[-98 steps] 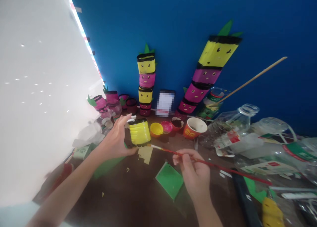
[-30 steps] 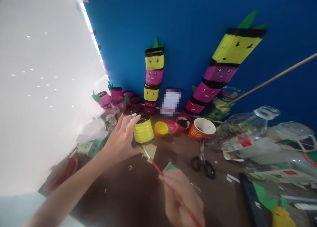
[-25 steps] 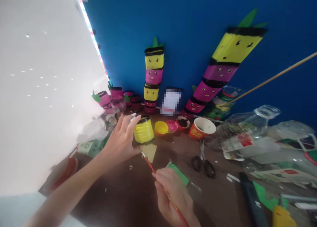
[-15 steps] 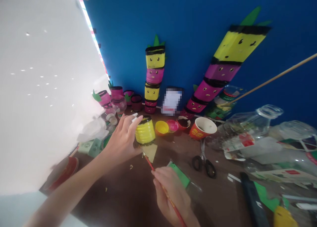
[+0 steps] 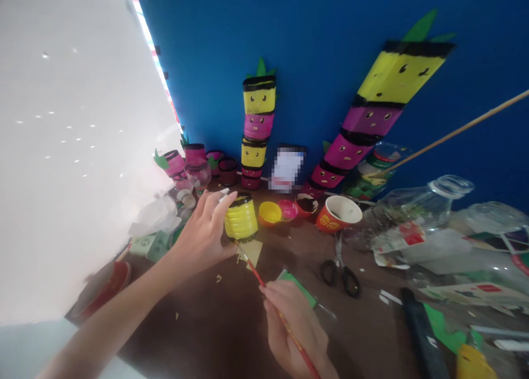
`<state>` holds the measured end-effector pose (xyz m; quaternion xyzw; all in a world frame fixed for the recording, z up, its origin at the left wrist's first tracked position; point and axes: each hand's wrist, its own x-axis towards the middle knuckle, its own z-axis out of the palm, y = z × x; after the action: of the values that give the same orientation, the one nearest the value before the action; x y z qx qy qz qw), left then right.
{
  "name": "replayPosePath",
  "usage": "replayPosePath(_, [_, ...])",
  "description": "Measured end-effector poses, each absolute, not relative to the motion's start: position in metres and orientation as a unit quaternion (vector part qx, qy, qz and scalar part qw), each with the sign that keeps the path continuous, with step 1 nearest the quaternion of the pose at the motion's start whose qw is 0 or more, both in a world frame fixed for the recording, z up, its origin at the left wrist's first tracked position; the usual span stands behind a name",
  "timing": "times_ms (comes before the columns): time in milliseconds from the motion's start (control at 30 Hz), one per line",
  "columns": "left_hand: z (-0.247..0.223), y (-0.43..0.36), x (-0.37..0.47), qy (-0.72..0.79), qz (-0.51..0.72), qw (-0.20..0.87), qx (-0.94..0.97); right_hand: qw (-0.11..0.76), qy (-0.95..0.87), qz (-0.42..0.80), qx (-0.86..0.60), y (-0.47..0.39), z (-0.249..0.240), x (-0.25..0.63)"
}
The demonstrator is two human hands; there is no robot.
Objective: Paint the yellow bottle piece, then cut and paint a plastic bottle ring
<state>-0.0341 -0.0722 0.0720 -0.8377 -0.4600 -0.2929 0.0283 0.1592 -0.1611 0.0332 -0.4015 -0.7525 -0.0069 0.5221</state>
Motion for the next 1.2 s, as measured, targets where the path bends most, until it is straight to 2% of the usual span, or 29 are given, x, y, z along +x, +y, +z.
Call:
replayPosePath(533, [0.075,-0.071,-0.037,-0.454,-0.301,-0.004,-0.839,0.524,-0.746,0.004,-0.412,-0.164,0.035,0.166])
replayPosePath(700, [0.076,-0.062,-0.047,-0.455,-0.315,-0.05,-0.831,0.615,-0.658,0.05,-0.432,-0.161,0.036,0.176])
replayPosePath(800, [0.072,-0.048,-0.057,-0.439,-0.348,-0.153,-0.814,0.723,-0.524,0.133,-0.431,-0.154,0.038,0.18])
replayPosePath(900, [0.066,-0.035,-0.061,-0.386,-0.404,-0.333,-0.76,0.79,-0.391,0.225,-0.415,-0.147,0.045,0.183])
replayPosePath(1067, [0.059,-0.033,-0.056,-0.266,-0.457,-0.636,-0.561,0.794,-0.293,0.313,-0.43,-0.144,0.058,0.185])
replayPosePath(1200, [0.055,-0.037,-0.051,-0.199,-0.466,-0.748,-0.429,0.79,-0.28,0.351,-0.418,-0.147,0.061,0.185])
